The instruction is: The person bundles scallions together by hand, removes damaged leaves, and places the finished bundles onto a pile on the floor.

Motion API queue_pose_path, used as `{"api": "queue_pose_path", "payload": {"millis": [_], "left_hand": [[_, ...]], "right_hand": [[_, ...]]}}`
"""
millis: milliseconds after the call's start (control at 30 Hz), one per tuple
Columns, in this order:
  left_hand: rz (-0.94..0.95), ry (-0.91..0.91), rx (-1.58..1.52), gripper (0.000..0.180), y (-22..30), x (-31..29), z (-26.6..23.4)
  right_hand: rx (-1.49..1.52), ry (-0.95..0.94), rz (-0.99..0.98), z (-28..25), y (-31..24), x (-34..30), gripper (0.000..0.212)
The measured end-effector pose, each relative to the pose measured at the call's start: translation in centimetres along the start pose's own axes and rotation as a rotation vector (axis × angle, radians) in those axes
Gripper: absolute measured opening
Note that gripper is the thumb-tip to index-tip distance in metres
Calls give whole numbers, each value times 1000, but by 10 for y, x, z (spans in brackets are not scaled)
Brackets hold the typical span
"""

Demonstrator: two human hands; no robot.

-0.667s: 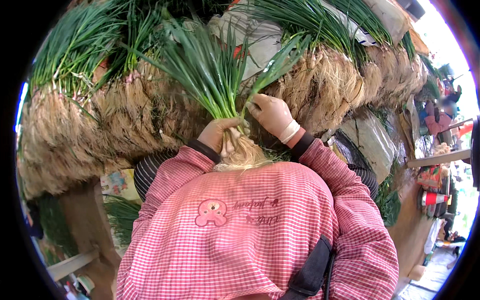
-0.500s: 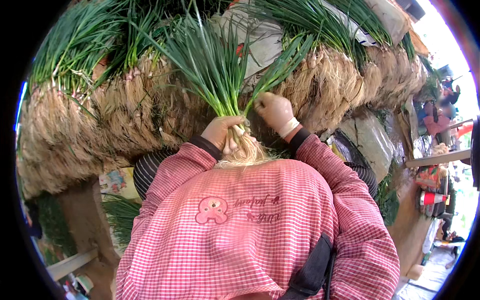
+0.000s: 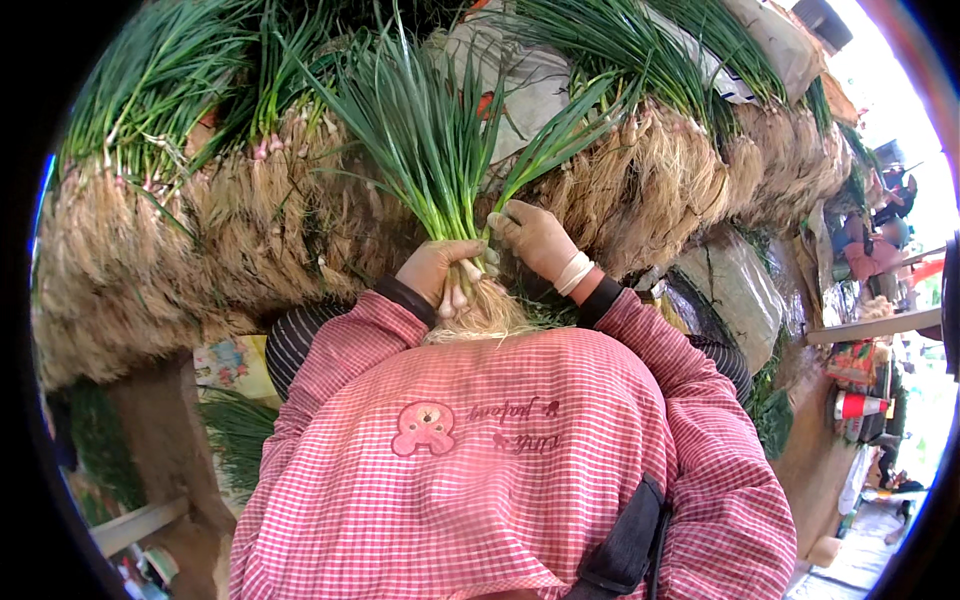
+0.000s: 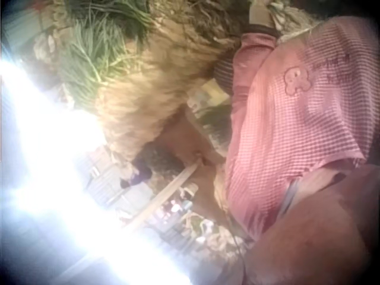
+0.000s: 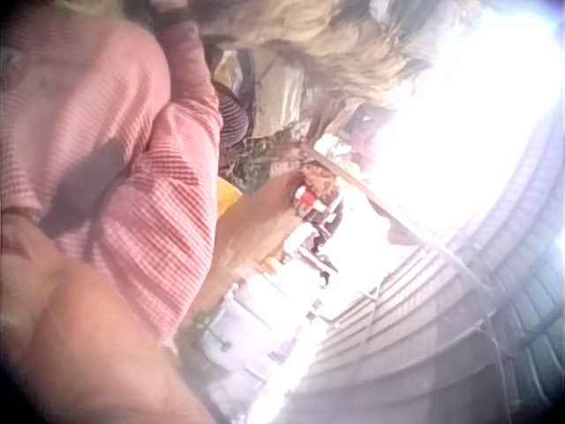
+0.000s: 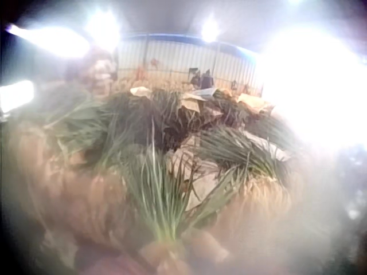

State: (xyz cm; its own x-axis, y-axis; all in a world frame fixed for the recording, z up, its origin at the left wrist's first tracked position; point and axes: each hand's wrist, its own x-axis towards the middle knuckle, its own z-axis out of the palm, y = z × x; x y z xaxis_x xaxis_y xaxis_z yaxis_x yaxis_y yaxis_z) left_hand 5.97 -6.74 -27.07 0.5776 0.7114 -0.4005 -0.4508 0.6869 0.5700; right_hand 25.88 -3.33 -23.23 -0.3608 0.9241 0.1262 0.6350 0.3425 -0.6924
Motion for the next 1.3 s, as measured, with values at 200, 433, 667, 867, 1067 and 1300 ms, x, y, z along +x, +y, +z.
{"api": "queue_pose_path", "payload": {"millis": [200,433,667,867,1067,1300], "left_hand": [[66,-96,-42,18,6,-3,-2],[63,-289,-296,19,18,-24,6],[88,-275,-273,27,16,-26,7],[78,-287,-292,31,15,-27,4],[105,-159,-210,38,14,-30,14],[89,-197,-165,42,20,-29,16]], "right_hand": [[-100,168,-137,-1,-16,2,17],[536,85,295,-24,36,29,17],[727,-145,179,18,34,66,24],[50,-333,41,2,54,10,39],[562,-448,-23,-13,-19,5,44],[535,-226,-4,-4,-32,1,31]]}}
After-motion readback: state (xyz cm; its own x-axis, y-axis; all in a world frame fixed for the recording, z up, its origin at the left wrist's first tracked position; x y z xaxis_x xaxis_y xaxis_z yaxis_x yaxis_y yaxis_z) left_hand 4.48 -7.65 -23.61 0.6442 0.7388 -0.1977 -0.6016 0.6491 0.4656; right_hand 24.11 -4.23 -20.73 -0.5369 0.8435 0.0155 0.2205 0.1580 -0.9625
